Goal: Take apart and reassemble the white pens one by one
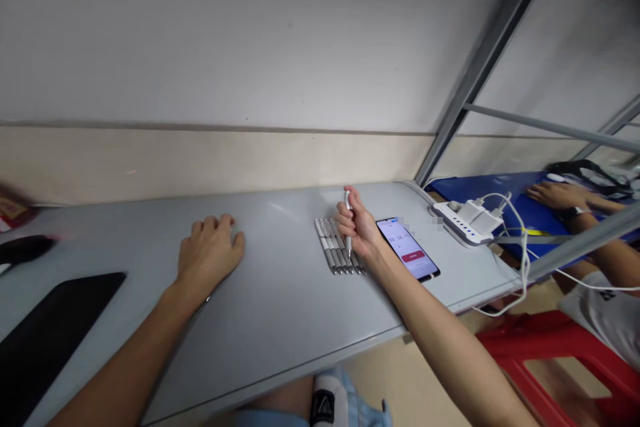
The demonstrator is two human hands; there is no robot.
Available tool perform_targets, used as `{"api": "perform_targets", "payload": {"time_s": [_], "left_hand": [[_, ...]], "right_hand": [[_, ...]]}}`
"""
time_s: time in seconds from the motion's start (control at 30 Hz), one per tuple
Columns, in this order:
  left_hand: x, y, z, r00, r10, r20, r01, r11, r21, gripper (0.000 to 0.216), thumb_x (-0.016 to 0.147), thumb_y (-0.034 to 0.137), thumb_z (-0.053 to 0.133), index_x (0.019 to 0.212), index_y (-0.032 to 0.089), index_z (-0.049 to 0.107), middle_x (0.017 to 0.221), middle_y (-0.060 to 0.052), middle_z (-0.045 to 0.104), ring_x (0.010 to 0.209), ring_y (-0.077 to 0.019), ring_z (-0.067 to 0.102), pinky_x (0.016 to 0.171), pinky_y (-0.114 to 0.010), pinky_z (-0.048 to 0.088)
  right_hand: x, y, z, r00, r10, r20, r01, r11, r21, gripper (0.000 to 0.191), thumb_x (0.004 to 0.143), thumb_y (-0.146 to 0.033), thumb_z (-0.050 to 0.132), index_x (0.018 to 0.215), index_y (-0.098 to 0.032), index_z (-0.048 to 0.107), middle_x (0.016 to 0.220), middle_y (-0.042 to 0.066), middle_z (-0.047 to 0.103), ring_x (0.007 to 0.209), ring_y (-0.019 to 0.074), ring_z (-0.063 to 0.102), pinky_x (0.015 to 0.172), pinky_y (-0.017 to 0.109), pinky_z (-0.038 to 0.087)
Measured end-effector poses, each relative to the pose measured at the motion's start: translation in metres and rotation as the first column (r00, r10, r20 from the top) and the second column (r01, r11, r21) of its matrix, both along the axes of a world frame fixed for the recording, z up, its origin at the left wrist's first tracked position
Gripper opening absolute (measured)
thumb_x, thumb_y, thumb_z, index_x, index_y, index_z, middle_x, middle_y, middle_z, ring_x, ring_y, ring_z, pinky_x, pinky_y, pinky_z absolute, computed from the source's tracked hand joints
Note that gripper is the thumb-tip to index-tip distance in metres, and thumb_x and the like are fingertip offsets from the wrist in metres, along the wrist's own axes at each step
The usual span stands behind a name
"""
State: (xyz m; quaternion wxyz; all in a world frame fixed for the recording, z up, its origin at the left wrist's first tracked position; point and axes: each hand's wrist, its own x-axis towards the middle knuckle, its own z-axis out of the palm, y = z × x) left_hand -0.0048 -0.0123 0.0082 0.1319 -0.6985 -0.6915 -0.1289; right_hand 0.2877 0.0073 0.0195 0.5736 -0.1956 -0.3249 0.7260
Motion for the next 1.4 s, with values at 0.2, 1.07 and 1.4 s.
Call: {"api": "perform_targets", "payload": {"time_s": [0.2,1.07,1.4], "left_hand": [[-0.008,0.003,-0.005,0.998,0.052,0.031,-0.051,0.997,-0.059,0.032,0.084,0.038,0.040,0.100,0.017,0.058,0.094,-0.022,0.062,0.086,-0.0380,0.059,0.057,-0.045,0.047],[0.005,-0.002,0.001,0.988,0.052,0.147,-0.024,0.982,-0.187,0.033,0.085,0.024,0.037,0.109,0.012,0.055,0.102,-0.017,0.062,0.091,-0.0290,0.062,0.078,-0.039,0.047],[0.010,-0.005,0.009,0.986,0.012,0.167,0.024,0.978,-0.209,0.026,0.083,0.021,0.040,0.102,0.014,0.055,0.090,-0.013,0.066,0.078,-0.0254,0.063,0.068,-0.034,0.044]], "right_hand": [[-0.002,-0.001,-0.001,1.000,0.019,0.015,-0.020,0.999,0.027,0.029,0.085,-0.039,0.065,0.105,-0.032,0.046,0.058,-0.009,0.029,0.042,0.0054,0.016,0.037,0.017,0.007],[-0.035,0.028,-0.005,0.018,-0.417,0.909,-0.131,0.900,0.416,0.019,0.076,-0.032,0.068,0.087,-0.016,0.069,0.098,0.009,0.066,0.096,0.0229,0.053,0.082,0.035,0.037],[-0.032,0.031,-0.019,-0.205,-0.485,0.850,-0.184,0.872,0.454,0.027,0.075,-0.037,0.072,0.097,-0.022,0.072,0.110,0.011,0.057,0.108,0.0288,0.042,0.085,0.039,0.028]]}}
